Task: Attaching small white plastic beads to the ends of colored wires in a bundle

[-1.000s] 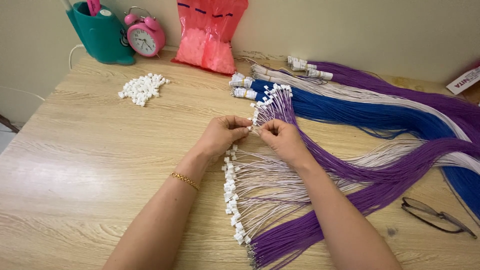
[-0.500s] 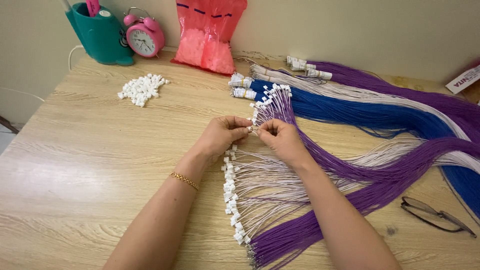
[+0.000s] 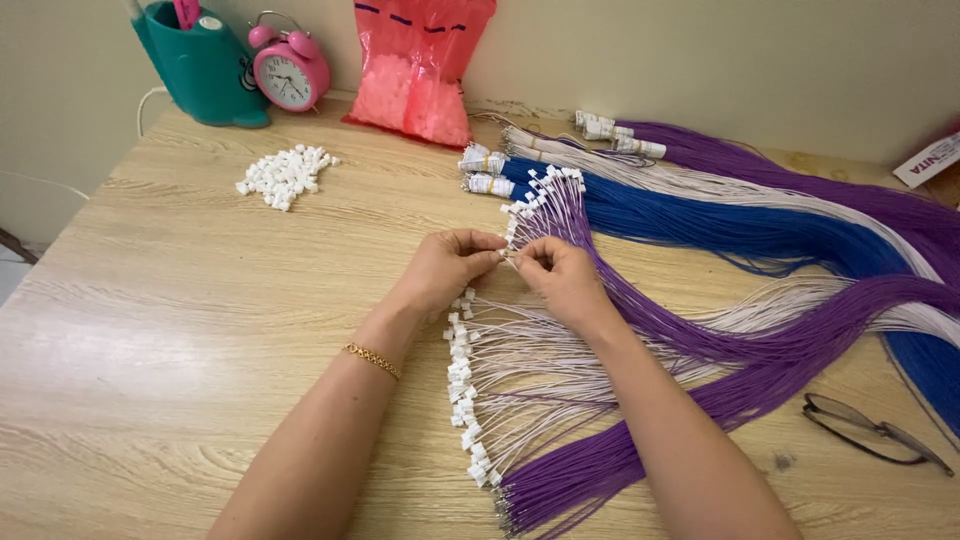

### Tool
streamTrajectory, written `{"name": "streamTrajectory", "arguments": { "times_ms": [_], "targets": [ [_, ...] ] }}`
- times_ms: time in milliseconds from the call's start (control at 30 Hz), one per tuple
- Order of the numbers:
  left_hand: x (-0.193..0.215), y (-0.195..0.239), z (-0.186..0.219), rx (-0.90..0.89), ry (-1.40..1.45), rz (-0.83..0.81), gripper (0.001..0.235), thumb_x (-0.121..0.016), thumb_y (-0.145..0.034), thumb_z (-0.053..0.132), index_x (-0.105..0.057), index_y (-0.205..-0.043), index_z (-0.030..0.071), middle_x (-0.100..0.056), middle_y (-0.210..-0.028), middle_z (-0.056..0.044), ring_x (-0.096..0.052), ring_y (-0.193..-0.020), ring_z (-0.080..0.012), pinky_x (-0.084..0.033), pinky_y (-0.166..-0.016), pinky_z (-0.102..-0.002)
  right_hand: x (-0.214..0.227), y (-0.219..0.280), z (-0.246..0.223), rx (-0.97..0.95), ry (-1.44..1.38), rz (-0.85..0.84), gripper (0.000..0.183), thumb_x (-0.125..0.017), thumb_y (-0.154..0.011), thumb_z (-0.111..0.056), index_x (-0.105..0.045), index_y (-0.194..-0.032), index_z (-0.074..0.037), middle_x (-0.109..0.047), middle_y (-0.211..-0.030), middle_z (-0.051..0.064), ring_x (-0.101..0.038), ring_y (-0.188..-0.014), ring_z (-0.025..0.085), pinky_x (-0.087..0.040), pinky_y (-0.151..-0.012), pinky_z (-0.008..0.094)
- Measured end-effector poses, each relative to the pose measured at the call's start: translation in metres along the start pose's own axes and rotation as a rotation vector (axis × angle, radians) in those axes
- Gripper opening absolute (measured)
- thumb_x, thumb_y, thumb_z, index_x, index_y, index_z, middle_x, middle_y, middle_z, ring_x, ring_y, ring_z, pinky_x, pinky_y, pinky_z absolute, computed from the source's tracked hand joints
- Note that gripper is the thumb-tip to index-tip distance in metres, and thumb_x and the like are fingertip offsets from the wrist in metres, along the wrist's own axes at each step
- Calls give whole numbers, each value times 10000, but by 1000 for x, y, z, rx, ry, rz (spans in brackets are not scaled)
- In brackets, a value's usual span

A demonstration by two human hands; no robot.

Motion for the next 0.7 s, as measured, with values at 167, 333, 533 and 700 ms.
{"name": "streamTrajectory", "arguments": {
  "times_ms": [167,333,533,700],
  "targets": [
    [0,-2,-2,-9,-5,4,219,-736,-803,47,-728,-1022,43,-658,-791,-27,-624,-700,-64,-556,-596,-179,1,0,-1,10,89,24,96,-724,-773,-178,-727,-859,-135,-667,-649,23,-588,-602,119,-469,-552,263],
    [1,-1,1,-21,-30,19,216,-738,-802,56,-731,-1017,47,-649,-782,-21,-599,-676,-49,-532,-567,-159,2,5,-10,30,29,21,100,-714,-777,-149,-713,-858,-90,-644,-643,43,-560,-612,132,-458,-557,273],
    [2,0,0,-14,-1,38,222,-741,-805,70,-726,-1024,39,-649,-771,-25,-600,-666,-49,-514,-545,-156,0,10,-19,40,22,-1,79,-718,-768,-149,-714,-831,-101,-644,-631,30,-566,-608,119,-460,-549,269],
    [0,4,8,6,2,3,214,-712,-833,75,-711,-1045,38,-654,-773,-32,-590,-647,-57,-512,-517,-160,-3,8,-11,22,-77,-25,90,-676,-799,-138,-715,-862,-85,-600,-654,-6,-528,-642,109,-439,-583,250]
  ]
}}
Point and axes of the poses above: each hand's wrist, its own y-axis away from the middle knuckle, its own x-axis out of the back of the hand, z = x × y, the point moved 8 cm from there along -y, towards the middle knuckle
